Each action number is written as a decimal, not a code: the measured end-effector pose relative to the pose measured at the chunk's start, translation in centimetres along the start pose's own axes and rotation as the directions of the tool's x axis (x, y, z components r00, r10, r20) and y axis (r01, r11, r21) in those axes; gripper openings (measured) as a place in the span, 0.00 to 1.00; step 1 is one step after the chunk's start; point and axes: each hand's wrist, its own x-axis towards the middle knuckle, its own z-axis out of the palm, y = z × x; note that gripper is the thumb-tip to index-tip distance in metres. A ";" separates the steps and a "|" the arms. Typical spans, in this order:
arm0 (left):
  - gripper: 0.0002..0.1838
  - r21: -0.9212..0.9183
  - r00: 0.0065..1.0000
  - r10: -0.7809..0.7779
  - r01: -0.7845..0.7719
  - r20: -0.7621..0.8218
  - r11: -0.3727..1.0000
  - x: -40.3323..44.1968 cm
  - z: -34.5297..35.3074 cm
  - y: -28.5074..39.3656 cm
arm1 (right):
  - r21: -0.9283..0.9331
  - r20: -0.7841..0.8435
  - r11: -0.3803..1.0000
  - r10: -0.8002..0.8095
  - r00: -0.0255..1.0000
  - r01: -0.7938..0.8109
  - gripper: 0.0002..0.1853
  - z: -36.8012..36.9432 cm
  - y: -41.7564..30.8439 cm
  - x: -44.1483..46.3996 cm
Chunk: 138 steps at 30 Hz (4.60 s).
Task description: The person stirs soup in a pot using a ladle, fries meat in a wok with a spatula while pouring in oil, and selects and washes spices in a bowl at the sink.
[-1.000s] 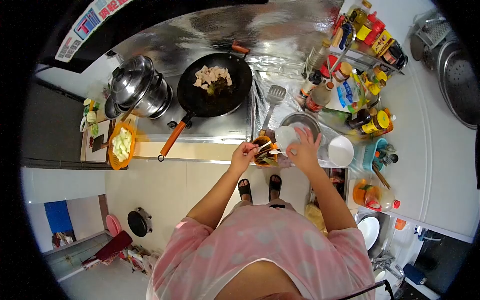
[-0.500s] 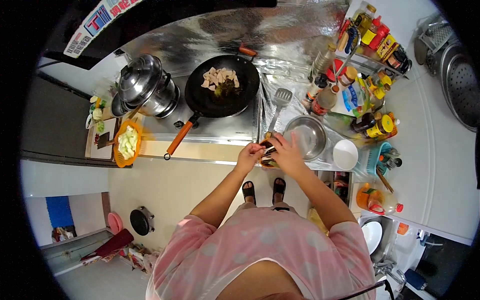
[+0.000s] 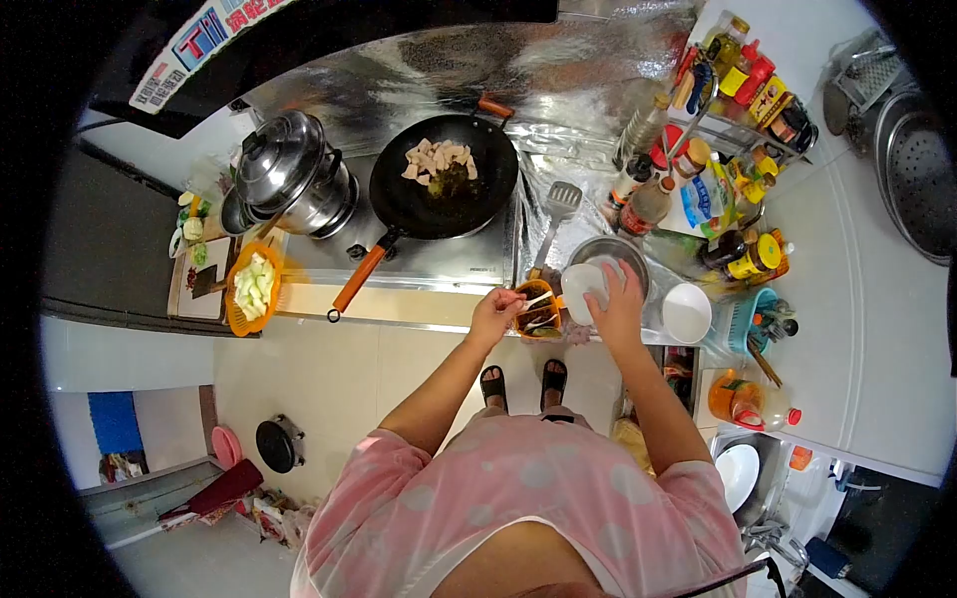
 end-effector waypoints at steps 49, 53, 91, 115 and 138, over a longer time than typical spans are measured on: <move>0.10 0.377 0.859 0.481 -0.511 0.177 0.773 -2.1 4.1 12.7 | 0.536 0.806 0.196 0.171 0.566 -0.821 0.14 -0.8 -4.9 3.0; 0.11 0.468 0.805 0.558 -0.581 0.205 0.666 -2.3 3.9 12.0 | 0.531 0.787 0.170 0.265 0.557 -0.830 0.08 0.3 -6.2 2.6; 0.06 0.020 0.967 0.018 -0.024 0.254 1.000 0.0 2.2 9.5 | 0.629 0.668 0.430 0.127 0.733 -0.647 0.07 -0.3 -2.4 2.8; 0.12 0.578 0.975 0.176 -0.224 0.138 0.785 0.8 0.7 -1.1 | 0.672 0.647 -0.190 0.622 0.442 -0.716 0.06 0.7 9.0 -5.9; 0.26 0.345 0.968 -0.174 0.103 0.180 0.933 0.0 1.2 -2.7 | 0.359 0.540 0.591 0.500 0.677 -0.722 0.26 9.0 -0.5 -9.0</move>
